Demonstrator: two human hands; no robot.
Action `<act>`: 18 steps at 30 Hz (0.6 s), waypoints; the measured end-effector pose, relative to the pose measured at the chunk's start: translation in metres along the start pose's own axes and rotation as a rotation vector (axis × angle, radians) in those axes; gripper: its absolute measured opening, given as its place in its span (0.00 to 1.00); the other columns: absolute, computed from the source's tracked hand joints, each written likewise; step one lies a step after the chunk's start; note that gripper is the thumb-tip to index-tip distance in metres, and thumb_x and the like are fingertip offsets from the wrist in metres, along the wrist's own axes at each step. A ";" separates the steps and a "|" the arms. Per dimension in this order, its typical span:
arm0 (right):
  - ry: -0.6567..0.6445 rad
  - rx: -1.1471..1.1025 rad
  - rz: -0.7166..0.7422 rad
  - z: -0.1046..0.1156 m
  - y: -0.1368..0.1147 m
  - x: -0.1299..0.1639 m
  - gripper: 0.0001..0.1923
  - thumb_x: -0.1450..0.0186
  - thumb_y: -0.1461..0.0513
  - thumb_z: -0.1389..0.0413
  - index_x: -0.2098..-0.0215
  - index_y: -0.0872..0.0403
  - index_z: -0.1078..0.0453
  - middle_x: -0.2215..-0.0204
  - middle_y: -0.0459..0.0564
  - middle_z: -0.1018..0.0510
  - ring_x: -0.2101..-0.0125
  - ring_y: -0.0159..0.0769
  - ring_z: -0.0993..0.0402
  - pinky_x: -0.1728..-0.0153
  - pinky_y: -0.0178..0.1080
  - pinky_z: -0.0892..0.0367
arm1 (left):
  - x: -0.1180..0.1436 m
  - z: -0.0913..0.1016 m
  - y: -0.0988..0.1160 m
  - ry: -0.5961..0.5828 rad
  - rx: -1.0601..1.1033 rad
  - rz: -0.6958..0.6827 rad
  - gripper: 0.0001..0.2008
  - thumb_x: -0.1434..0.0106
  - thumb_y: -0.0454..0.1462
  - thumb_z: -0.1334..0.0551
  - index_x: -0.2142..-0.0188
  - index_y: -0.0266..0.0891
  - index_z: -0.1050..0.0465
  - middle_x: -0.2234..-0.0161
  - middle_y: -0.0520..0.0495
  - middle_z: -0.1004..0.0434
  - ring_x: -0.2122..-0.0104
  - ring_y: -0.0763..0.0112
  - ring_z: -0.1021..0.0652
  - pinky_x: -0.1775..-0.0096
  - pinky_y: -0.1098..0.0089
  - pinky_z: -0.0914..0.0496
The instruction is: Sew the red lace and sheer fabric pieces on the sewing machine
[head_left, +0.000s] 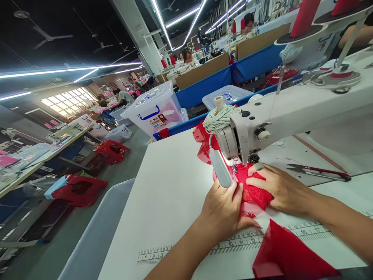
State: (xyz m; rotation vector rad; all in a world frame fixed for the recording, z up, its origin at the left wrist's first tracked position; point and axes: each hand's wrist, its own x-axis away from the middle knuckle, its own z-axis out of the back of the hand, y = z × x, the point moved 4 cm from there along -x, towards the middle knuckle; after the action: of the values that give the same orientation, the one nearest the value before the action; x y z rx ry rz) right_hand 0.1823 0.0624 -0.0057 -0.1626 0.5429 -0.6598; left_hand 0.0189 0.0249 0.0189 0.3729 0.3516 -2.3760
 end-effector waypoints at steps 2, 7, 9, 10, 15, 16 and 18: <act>0.034 0.036 0.028 0.000 -0.001 0.000 0.13 0.48 0.71 0.51 0.68 0.51 0.32 0.64 0.53 0.29 0.64 0.42 0.35 0.65 0.42 0.36 | -0.002 0.002 0.003 0.032 0.003 -0.005 0.30 0.34 0.57 0.50 0.60 0.32 0.26 0.66 0.40 0.25 0.64 0.59 0.25 0.68 0.63 0.33; 0.127 0.130 0.105 0.002 -0.004 0.000 0.14 0.45 0.71 0.53 0.66 0.52 0.30 0.59 0.52 0.23 0.68 0.39 0.35 0.69 0.40 0.40 | -0.004 0.001 0.007 0.160 -0.124 0.031 0.08 0.36 0.31 0.45 0.69 0.35 0.28 0.76 0.49 0.31 0.77 0.69 0.31 0.77 0.69 0.41; 0.125 0.135 0.104 0.003 -0.007 -0.001 0.13 0.42 0.70 0.53 0.65 0.53 0.30 0.59 0.51 0.22 0.69 0.38 0.34 0.70 0.40 0.41 | -0.003 -0.003 0.007 0.164 -0.130 0.020 0.11 0.38 0.24 0.47 0.71 0.36 0.30 0.77 0.50 0.32 0.79 0.72 0.31 0.78 0.70 0.41; 0.126 0.132 0.103 0.004 -0.008 -0.001 0.12 0.40 0.68 0.53 0.64 0.53 0.29 0.59 0.51 0.22 0.69 0.38 0.33 0.70 0.40 0.41 | -0.003 -0.005 0.006 0.145 -0.099 0.023 0.12 0.38 0.23 0.48 0.70 0.36 0.31 0.74 0.48 0.29 0.77 0.72 0.29 0.78 0.71 0.39; 0.153 0.100 0.134 0.010 -0.015 -0.004 0.14 0.35 0.69 0.56 0.61 0.53 0.29 0.62 0.51 0.20 0.70 0.35 0.29 0.71 0.38 0.41 | -0.004 -0.010 -0.012 0.084 0.411 0.152 0.14 0.41 0.22 0.52 0.64 0.38 0.34 0.56 0.42 0.24 0.62 0.69 0.23 0.67 0.73 0.28; 0.144 0.079 0.120 0.010 -0.015 -0.004 0.14 0.35 0.69 0.56 0.63 0.52 0.29 0.63 0.50 0.20 0.71 0.34 0.29 0.72 0.37 0.42 | -0.006 -0.009 -0.016 0.092 0.535 0.180 0.14 0.42 0.23 0.51 0.63 0.39 0.35 0.58 0.43 0.24 0.61 0.68 0.23 0.64 0.71 0.27; 0.118 0.020 0.046 0.008 -0.012 -0.004 0.13 0.33 0.67 0.55 0.65 0.51 0.29 0.66 0.48 0.21 0.73 0.33 0.29 0.73 0.36 0.41 | -0.011 -0.007 -0.025 0.097 0.739 0.285 0.12 0.42 0.25 0.51 0.62 0.40 0.35 0.63 0.46 0.25 0.63 0.67 0.23 0.61 0.67 0.27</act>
State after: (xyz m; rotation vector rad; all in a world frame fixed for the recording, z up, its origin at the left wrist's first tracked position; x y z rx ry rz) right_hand 0.1773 0.0556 0.0070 -0.0926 0.6517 -0.6326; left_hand 0.0108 0.0521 0.0200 0.8131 -0.5292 -2.1302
